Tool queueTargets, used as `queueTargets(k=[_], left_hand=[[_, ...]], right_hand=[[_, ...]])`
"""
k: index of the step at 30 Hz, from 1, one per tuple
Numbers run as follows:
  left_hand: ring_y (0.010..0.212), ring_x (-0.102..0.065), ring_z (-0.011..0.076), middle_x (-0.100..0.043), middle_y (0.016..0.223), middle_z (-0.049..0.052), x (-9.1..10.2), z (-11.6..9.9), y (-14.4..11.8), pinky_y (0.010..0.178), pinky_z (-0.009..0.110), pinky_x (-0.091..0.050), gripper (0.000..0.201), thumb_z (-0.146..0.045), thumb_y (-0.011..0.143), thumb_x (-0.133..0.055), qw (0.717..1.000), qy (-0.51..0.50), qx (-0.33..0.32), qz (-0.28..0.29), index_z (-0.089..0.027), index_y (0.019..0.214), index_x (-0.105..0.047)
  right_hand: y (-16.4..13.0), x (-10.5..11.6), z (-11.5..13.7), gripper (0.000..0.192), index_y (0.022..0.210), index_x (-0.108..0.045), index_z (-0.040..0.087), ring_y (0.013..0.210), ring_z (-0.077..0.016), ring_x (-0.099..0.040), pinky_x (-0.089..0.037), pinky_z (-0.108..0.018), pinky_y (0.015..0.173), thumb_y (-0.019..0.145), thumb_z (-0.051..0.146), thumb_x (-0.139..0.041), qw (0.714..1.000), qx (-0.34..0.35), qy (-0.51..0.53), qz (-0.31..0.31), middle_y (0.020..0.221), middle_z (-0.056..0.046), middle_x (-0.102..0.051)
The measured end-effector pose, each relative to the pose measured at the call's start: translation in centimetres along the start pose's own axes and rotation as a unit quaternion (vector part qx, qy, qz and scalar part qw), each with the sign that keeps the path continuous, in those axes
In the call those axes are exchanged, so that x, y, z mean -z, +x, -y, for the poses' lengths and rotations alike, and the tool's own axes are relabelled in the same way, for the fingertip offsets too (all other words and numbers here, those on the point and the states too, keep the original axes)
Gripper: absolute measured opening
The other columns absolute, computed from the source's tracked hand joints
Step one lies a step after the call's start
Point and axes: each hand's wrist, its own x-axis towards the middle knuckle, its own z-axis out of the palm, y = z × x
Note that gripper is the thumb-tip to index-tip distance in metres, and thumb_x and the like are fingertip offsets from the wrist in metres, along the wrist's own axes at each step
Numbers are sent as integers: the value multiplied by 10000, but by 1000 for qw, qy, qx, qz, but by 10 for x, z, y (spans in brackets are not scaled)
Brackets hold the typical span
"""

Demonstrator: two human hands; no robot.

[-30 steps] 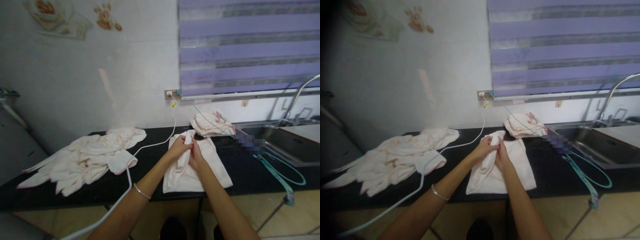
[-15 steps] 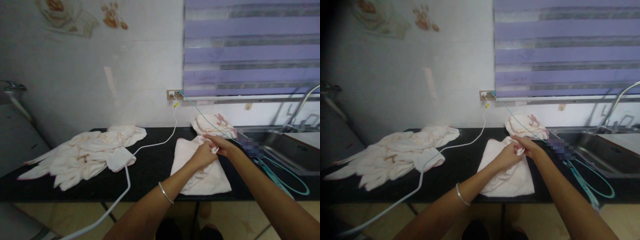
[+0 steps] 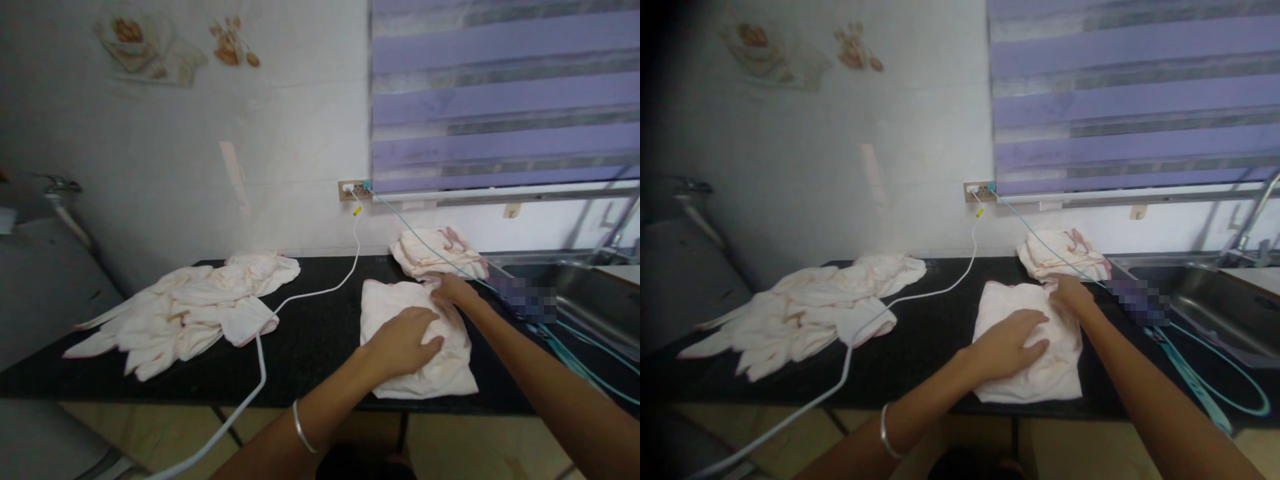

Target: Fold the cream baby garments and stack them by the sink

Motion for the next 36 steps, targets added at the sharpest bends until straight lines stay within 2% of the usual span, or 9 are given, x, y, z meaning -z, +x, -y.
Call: queueTargets(k=[2, 5, 7, 10, 16, 24, 27, 32, 36], left_hand=[[1461, -432, 282, -524, 1513, 198, 3, 17, -17, 1245, 413, -297, 540, -402, 1016, -477, 999, 34, 12, 3, -86, 1452, -525], [1534, -297, 344, -402, 1609, 189, -1, 35, -45, 1271, 502, -219, 606, -488, 1000, -517, 994, 81, -12, 70, -131, 1490, -515], [1551, -224, 389, -305, 1665, 147, -5, 40, -63, 1254, 570, -222, 609, -539, 1006, -487, 990, 100, -21, 95, -214, 1521, -496], [1562, -183, 384, -283, 1678, 112, -9, 39, -78, 1249, 589, -219, 630, -587, 1014, -447, 989, 105, -23, 103, -275, 1561, -441], [1557, -215, 366, -314, 1666, 100, -13, 36, -82, 1246, 573, -235, 623, -599, 1006, -460, 991, 109, -4, 78, -302, 1554, -452], [1549, -205, 411, -325, 1658, 134, -16, 9, -90, 1225, 639, -230, 621, -571, 979, -515, 991, 90, 43, 88, -262, 1517, -498], [1527, -311, 351, -430, 1601, 152, -5, 0, -81, 1247, 574, -253, 578, -492, 1009, -479, 994, 69, 26, 77, -198, 1506, -492], [1488, -393, 228, -505, 1544, 147, 14, 14, -36, 1264, 397, -283, 513, -325, 1048, -347, 994, 84, 39, -51, -102, 1494, -471], [1491, -366, 326, -435, 1600, 140, -3, 40, -14, 1221, 552, -315, 576, -375, 1041, -374, 971, 145, 168, -84, -131, 1562, -399]], right_hand=[[-13, -5, 2, 475, 1238, -640, 47, 1151, -389, -641, -525, -480, 940, 843, 310, -629, 999, 11, -34, -26, 1199, -278, -652], [-49, -21, 4, 607, 1465, -469, 47, 1364, -372, -500, -458, -504, 1089, 926, 321, -522, 983, 156, -78, -51, 1451, -276, -508], [-79, -33, 0, 601, 1486, -469, 79, 1426, -339, -442, -405, -495, 1163, 973, 392, -480, 961, 267, -72, -10, 1501, -236, -491], [-116, -42, -16, 577, 1502, -501, 167, 1452, -313, -427, -369, -520, 1196, 1025, 479, -412, 940, 325, -77, 64, 1526, -171, -505], [-133, -26, -40, 627, 1584, -413, 226, 1540, -297, -293, -279, -547, 1252, 1040, 538, -405, 933, 338, -68, 107, 1621, -108, -402], [-125, -21, -34, 636, 1572, -439, 222, 1536, -305, -301, -277, -555, 1254, 1036, 562, -400, 931, 330, -50, 149, 1623, -105, -395], [-124, -16, -30, 636, 1563, -449, 198, 1529, -282, -324, -283, -525, 1261, 1055, 563, -331, 938, 304, -31, 164, 1621, -113, -399], [-118, -7, -6, 658, 1563, -421, 127, 1527, -246, -325, -284, -466, 1269, 1070, 534, -262, 952, 294, -12, 81, 1623, -153, -384], [-115, -21, 16, 624, 1561, -426, 135, 1511, -255, -348, -297, -488, 1247, 1077, 470, -220, 958, 281, -58, 22, 1614, -145, -403]])
